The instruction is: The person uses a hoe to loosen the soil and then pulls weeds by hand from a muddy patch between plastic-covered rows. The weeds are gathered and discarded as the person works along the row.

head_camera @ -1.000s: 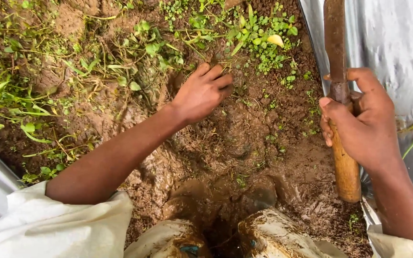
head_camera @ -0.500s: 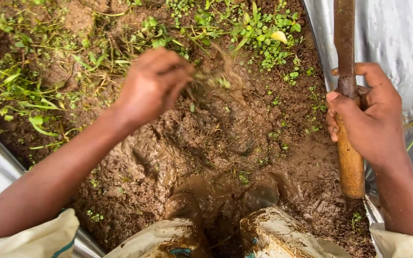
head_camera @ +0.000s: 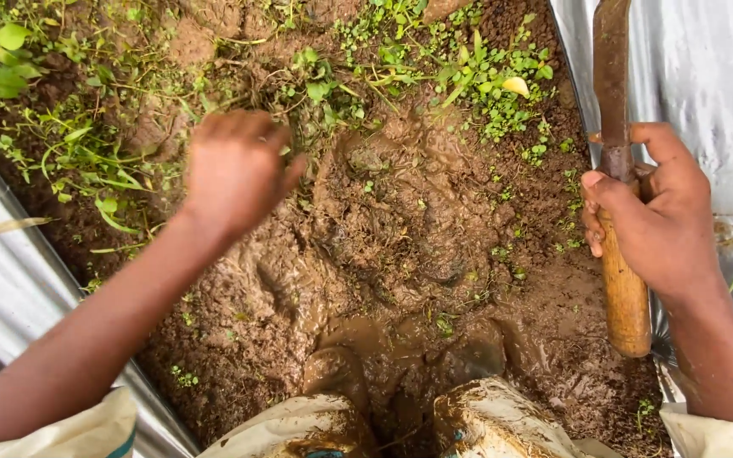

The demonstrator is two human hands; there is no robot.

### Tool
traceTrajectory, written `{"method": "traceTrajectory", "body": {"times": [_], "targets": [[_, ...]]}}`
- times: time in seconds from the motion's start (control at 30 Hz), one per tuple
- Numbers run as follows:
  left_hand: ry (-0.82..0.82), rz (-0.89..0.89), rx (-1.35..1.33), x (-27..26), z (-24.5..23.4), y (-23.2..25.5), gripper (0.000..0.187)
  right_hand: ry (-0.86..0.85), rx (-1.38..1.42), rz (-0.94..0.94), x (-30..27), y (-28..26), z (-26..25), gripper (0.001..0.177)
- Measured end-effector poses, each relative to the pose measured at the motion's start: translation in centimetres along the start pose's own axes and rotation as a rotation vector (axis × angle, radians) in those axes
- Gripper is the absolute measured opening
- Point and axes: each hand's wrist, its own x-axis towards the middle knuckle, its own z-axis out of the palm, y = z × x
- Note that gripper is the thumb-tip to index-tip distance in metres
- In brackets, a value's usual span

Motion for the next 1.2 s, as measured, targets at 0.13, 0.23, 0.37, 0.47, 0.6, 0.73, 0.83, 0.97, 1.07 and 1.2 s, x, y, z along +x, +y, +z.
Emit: {"method": "traceTrajectory", "body": {"times": [0.13, 0.23, 0.37, 0.47, 0.6, 0.73, 0.83, 0.97, 1.07, 1.2], "targets": [[0.039, 0.237, -0.272, 2.9, 2.5, 5.7, 0.027, 0.004, -0.058, 0.039, 0.2, 0.7, -0.6, 0.020], [0.100, 0.376, -0.228, 5.0, 4.8, 8.5, 0.033, -0.019, -0.048, 0.045, 0.3, 1.0, -0.9, 0.021], [0.094, 0.540, -0.131, 6.4, 7.0, 10.5, 0.036, -0.024, -0.040, 0.082, 0.4, 1.1, -1.0, 0.021], [0.094, 0.599, -0.064, 6.4, 7.9, 10.6, 0.041, -0.006, -0.176, 0.066, 0.6, 1.6, -1.4, 0.018], [0.159, 0.626, -0.104, 6.7, 8.5, 10.3, 0.027, -0.058, -0.021, 0.047, 1.2, 0.8, -0.6, 0.027], [0.206, 0.754, -0.069, 7.0, 9.3, 10.5, 0.020, -0.054, -0.050, 0.032, 1.4, 1.3, -0.2, 0.021], [0.177, 0.718, -0.117, 6.9, 8.6, 10.0, 0.021, -0.031, -0.113, 0.059, 0.9, 1.4, -0.2, 0.021], [0.032, 0.377, -0.542, 6.3, 7.4, 9.4, 0.042, 0.031, -0.173, -0.004, -0.5, 2.2, -0.3, 0.024], [0.200, 0.316, -0.551, 5.6, 9.0, 9.5, 0.028, 0.104, -0.115, -0.045, -1.1, 2.4, 0.9, 0.018], [0.240, 0.275, -0.647, 5.0, 6.0, 8.0, 0.027, 0.076, -0.121, 0.023, -1.4, 2.2, 0.7, 0.017]]}}
